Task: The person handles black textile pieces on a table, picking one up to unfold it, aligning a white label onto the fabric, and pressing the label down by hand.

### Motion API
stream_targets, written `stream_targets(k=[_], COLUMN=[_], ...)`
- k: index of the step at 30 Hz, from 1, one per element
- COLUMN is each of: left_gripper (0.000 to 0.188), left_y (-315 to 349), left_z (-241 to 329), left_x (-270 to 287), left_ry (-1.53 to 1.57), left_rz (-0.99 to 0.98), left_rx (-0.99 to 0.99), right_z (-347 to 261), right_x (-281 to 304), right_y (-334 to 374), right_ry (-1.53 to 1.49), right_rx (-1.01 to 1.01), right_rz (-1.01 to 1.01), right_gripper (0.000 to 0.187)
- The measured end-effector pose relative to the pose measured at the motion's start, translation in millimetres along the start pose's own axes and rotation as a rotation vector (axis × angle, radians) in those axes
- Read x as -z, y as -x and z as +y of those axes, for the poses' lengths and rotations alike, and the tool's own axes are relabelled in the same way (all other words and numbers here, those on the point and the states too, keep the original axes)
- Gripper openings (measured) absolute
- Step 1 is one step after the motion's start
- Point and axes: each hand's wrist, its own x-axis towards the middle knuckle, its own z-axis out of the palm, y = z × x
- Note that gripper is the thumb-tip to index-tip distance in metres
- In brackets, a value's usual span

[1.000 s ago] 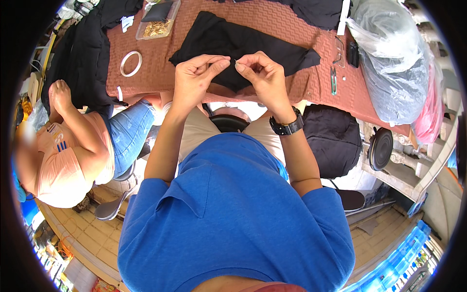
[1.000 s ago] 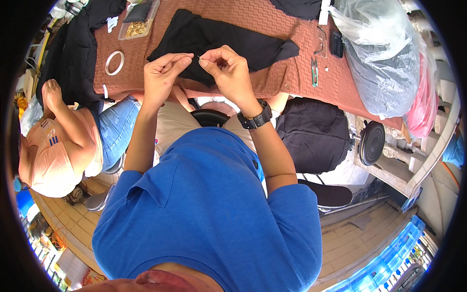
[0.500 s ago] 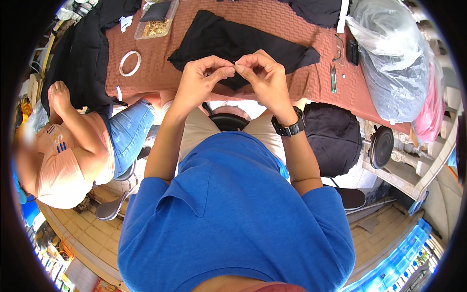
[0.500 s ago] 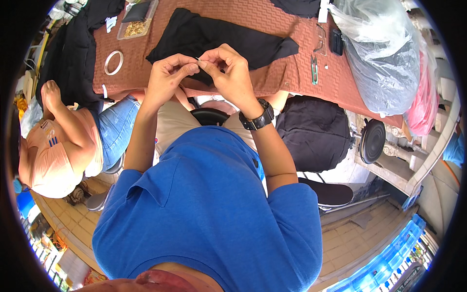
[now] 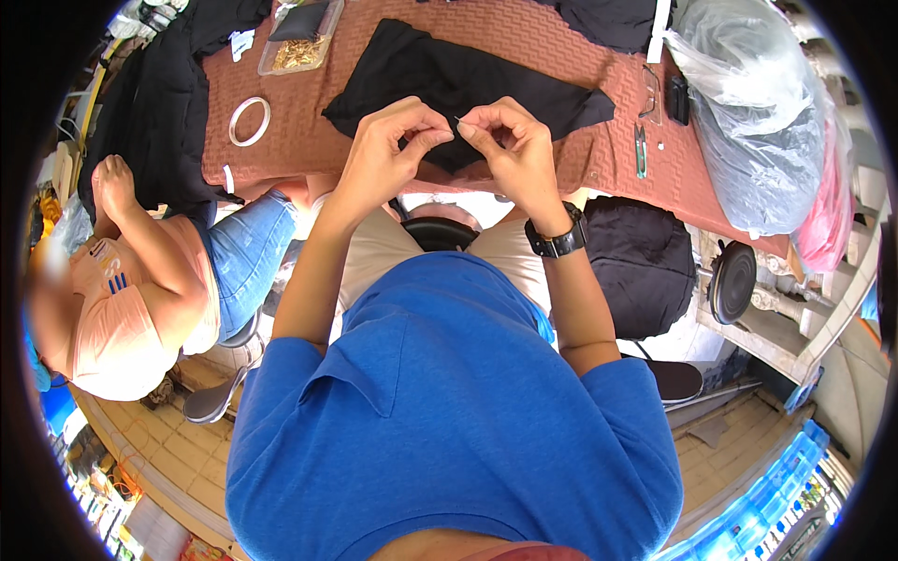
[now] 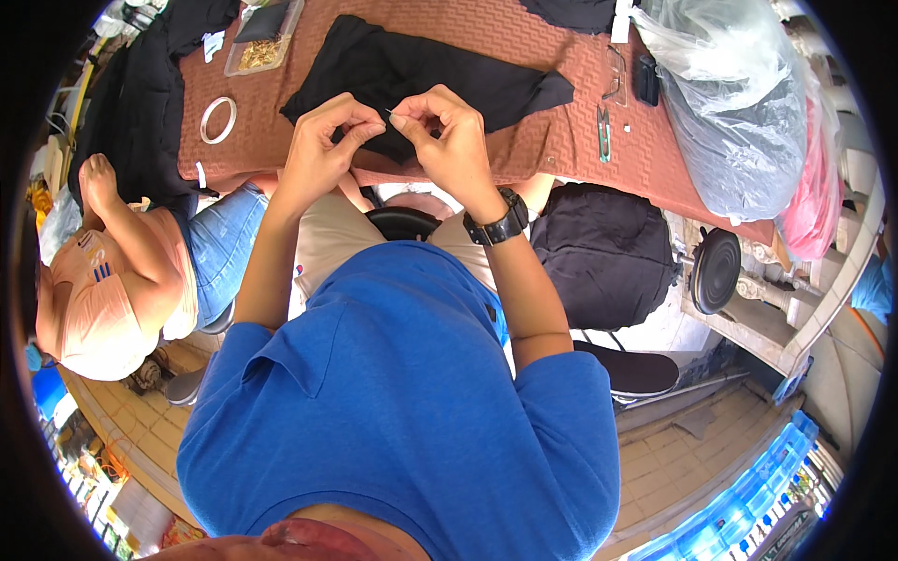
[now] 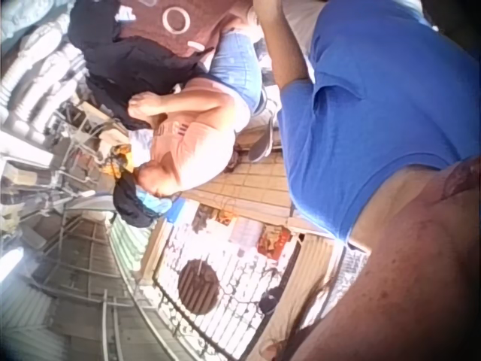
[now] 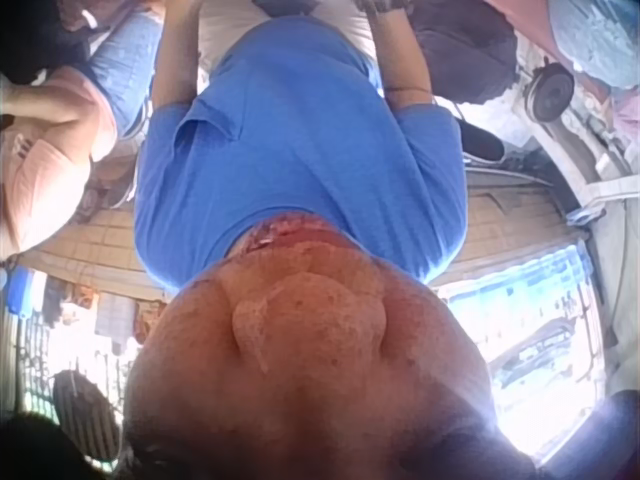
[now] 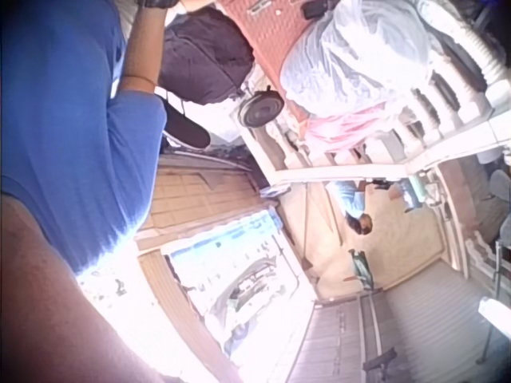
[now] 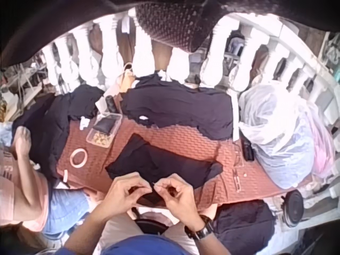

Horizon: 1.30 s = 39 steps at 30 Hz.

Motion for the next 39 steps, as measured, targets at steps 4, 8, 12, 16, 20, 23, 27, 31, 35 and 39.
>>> stream_targets(k=[4, 8, 12, 16, 20, 23, 27, 31, 35, 39], left_gripper=[0.007, 0.008, 0.009, 0.009, 0.008, 0.008, 0.008, 0.009, 0.010, 0.010], left_y=[-4, -8, -6, -6, -9, -9, -8, -10, -4, 1], left_z=[0, -8, -5, -2, -2, -8, -2, -8, -12, -13], left_x=[-1, 2, 1, 0, 0, 0, 0, 1, -6, -22], left_ry=[-0.010, -0.020, -0.009, -0.011, -0.039, -0.007, 0.007, 0.004, 0.081, 0.259], left_rz=[0.010, -0.009, -0.028, -0.061, 0.011, -0.050, -0.080, -0.083, -0.091, 0.071], left_rx=[-0.022, 0.001, 0.026, -0.002, -0.013, 0.030, 0.020, 0.018, 0.048, 0.104], right_z=[1, -9, 0, 2, -6, -1, 5, -3, 8, 13], right_x=[0, 0, 2, 4, 5, 2, 5, 8, 2, -7], right_y=[8, 11, 9, 6, 10, 9, 8, 14, 13, 14], right_ry=[0.115, 0.111, -0.049, 0.031, 0.127, -0.004, 0.048, 0.086, -0.192, -0.269], right_rx=[0.010, -0.028, -0.024, -0.029, -0.043, -0.027, -0.021, -0.066, -0.103, -0.084], right_rz=[-0.078, -0.116, -0.055, -0.014, -0.114, -0.065, -0.012, -0.133, -0.013, 0.096], right_gripper=[0.007, 0.007, 0.007, 0.006, 0.005, 0.006, 0.006, 0.006, 0.006, 0.007])
